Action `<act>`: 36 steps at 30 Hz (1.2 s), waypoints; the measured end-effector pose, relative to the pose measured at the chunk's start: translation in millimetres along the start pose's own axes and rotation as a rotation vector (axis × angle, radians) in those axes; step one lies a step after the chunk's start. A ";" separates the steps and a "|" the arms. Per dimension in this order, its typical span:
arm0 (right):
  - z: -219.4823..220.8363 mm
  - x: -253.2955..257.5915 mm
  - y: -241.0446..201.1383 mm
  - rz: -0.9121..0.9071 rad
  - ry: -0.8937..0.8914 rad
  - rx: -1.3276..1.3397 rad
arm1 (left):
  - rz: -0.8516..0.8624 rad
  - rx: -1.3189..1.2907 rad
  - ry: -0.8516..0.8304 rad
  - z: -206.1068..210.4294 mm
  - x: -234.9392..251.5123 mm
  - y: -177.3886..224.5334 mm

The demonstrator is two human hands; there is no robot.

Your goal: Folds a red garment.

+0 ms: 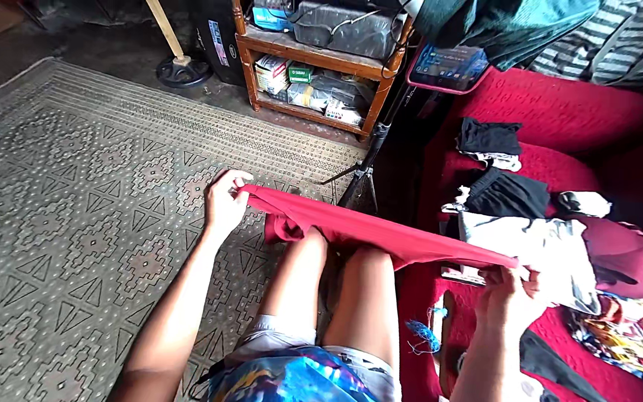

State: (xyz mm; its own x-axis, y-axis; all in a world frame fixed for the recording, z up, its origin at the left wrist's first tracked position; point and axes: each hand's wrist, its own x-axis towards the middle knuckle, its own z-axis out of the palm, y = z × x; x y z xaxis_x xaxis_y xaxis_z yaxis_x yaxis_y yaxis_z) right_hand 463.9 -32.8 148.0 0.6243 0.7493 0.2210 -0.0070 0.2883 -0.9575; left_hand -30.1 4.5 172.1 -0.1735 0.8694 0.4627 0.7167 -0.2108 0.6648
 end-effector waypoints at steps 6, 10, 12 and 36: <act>-4.6 -2.6 -6.1 0.040 -0.108 0.006 | -0.151 -0.077 -0.174 -2.4 -5.8 14.1; 5.1 -6.6 -5.7 0.101 -0.133 0.006 | -0.165 -0.157 -0.351 13.1 -5.9 8.9; 6.7 -7.1 -7.1 0.108 -0.119 0.035 | -0.101 -0.138 -0.347 12.7 -6.0 8.5; 8.3 30.7 -63.0 -0.129 -0.226 -0.079 | 0.142 -0.254 -0.001 -33.4 31.9 22.2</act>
State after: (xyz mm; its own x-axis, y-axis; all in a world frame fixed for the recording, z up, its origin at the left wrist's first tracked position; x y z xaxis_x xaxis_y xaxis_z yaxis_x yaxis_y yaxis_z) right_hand 477.1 -22.9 216.6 0.4257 0.8259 0.3697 0.1275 0.3497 -0.9281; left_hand -42.2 12.7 221.2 -0.0827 0.8233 0.5616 0.5418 -0.4358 0.7187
